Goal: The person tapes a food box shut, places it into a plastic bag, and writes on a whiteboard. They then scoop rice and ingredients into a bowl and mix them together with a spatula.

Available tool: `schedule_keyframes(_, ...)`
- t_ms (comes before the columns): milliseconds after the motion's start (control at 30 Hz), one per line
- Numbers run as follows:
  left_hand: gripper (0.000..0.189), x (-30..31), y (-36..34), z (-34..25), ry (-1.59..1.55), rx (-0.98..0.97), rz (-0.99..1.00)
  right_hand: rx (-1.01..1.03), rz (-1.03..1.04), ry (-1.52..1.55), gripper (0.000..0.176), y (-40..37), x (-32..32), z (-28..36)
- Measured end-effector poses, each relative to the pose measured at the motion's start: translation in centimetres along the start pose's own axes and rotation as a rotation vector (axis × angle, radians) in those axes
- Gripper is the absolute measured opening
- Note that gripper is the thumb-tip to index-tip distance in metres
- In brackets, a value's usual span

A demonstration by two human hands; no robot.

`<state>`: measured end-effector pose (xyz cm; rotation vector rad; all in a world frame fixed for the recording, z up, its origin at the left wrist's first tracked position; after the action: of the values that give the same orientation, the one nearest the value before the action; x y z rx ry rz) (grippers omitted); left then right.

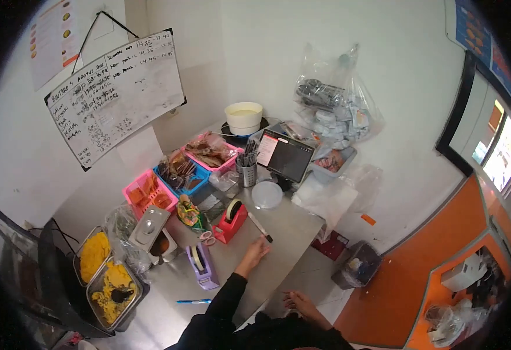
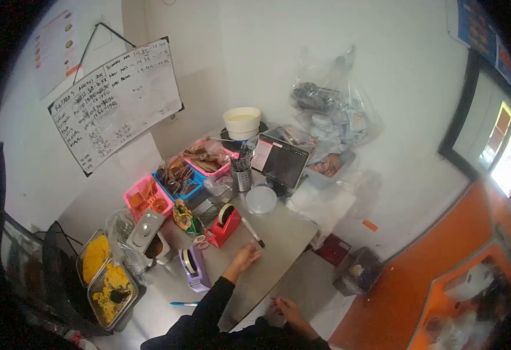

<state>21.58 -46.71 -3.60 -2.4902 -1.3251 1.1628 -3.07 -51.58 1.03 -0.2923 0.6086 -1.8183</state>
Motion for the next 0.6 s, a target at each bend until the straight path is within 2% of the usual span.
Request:
schedule_keyframes(67,0.038,-0.3,-2.8,-0.3,0.005,-0.064,-0.114,0.058,0.080,0.183,0.038,0.2,0.1,-0.7)
schedule_keyframes(167,0.044,-0.4,-8.3,2.0,0.010,-0.060,-0.078,0.060,0.110,0.164,0.036,-0.1,0.2,0.0)
schedule_keyframes(200,0.044,-0.6,-10.2,3.0,0.040,-0.037,-0.072,0.082,0.062,0.196,0.036,-0.2,0.4,0.4)
schedule_keyframes(267,0.048,-1.7,-13.9,5.6,-0.096,0.007,-0.016,0.132,0.067,-0.152,0.031,-0.3,0.6,1.2)
schedule_keyframes(300,0.050,-1.4,-15.3,7.6,-0.050,0.002,0.009,0.152,-0.010,-0.115,0.031,-0.6,0.9,1.2)
schedule_keyframes(400,0.050,-3.2,-17.7,11.4,-0.006,0.032,0.061,0.752,0.215,-0.070,0.027,-1.8,-0.4,1.6)
schedule_keyframes(467,0.048,-5.3,-19.2,13.1,-0.104,0.081,0.092,0.876,0.221,-0.363,0.033,-1.5,-1.1,-0.4)
schedule_keyframes(500,0.047,-6.4,-19.9,13.5,-0.182,0.100,0.118,0.884,0.204,-0.360,0.033,-2.3,-1.1,-1.0)
schedule_keyframes(567,0.046,-8.5,-21.3,14.4,-0.363,0.143,0.183,1.377,0.128,-0.606,0.049,-5.9,-1.6,-1.1)
schedule_keyframes(600,0.045,-9.3,-22.0,15.0,-0.456,0.170,0.220,1.387,0.129,-0.608,0.049,-6.3,-1.0,-1.6)
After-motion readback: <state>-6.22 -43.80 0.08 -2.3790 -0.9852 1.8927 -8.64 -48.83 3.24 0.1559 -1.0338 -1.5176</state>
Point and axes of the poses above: each hand's wrist, its own y-axis towards the middle knuckle, its own x-axis out of the back of the hand, z = x × y, the point moved 3 cm from there along y, towards the middle knuckle, and after that the axes turned 4 degrees about -z, right-handed, at the moved point
